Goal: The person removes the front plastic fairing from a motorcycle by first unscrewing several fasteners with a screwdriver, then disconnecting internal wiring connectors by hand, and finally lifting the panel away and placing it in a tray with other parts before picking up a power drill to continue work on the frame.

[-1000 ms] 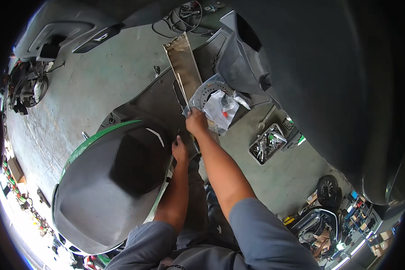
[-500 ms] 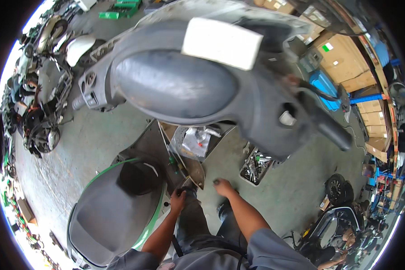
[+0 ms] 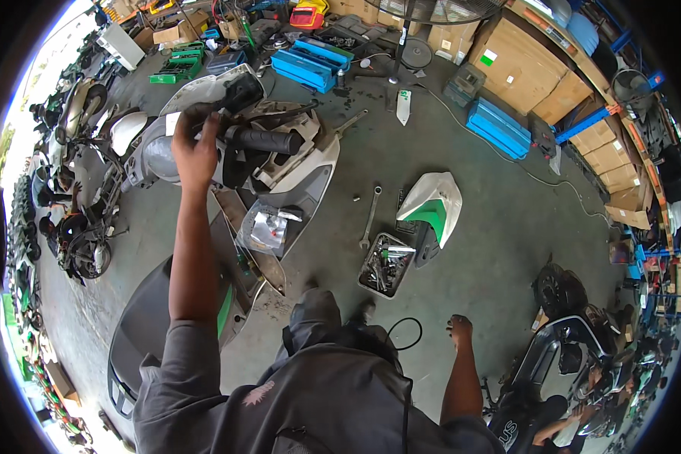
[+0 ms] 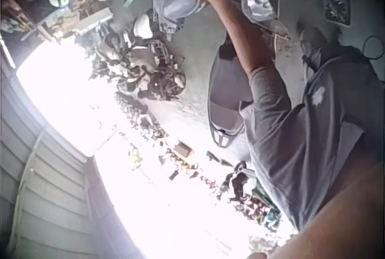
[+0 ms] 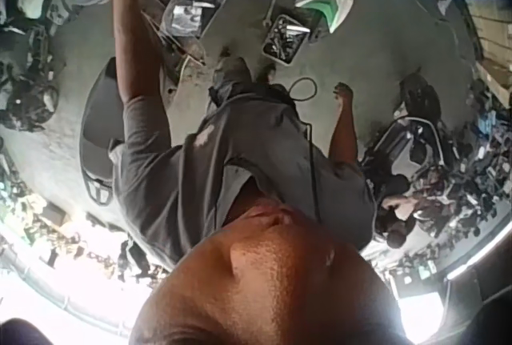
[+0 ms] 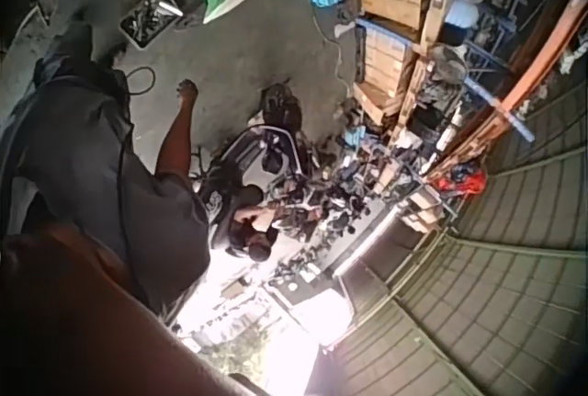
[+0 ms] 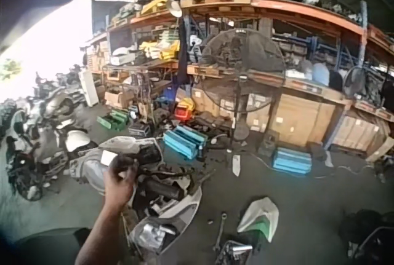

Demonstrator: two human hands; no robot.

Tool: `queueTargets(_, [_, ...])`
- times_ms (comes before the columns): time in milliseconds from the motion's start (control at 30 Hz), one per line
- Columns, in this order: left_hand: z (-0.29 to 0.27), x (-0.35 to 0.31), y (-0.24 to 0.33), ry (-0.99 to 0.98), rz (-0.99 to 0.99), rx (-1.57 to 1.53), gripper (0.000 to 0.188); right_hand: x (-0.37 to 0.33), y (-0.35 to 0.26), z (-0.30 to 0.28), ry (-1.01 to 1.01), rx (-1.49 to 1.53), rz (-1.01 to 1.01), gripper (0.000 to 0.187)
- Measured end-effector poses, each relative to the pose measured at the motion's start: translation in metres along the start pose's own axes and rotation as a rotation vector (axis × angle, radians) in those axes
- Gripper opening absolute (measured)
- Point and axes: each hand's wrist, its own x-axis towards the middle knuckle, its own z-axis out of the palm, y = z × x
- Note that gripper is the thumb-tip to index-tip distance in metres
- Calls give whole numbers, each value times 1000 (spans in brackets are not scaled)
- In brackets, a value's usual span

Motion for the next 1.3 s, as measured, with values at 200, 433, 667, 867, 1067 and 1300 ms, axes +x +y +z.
queueTargets(200, [18, 34, -17, -283, -40, 184, 31, 33, -146, 31, -134, 37, -199, 30])
queueTargets(433, [15, -4, -21, -257, 36, 255, 26, 35, -425, 143, -417, -117, -777, 30])
queueTargets(667, [13, 9, -4, -303, -95, 244, 28, -71, -655, 266, -920, -332, -1124, 36])
queueTargets(867, [23, 22, -9, -275, -229, 211, 29, -145, -766, 417, -1151, -535, -1400, 56])
queueTargets(1067, [33, 27, 12, -135, -455, 268, 29, -197, -775, 545, -1137, -1130, -1814, 66])
queueTargets(1300, [125, 54, 96, 255, -925, 756, 39, -206, -767, 536, -1338, -1234, -1739, 66])
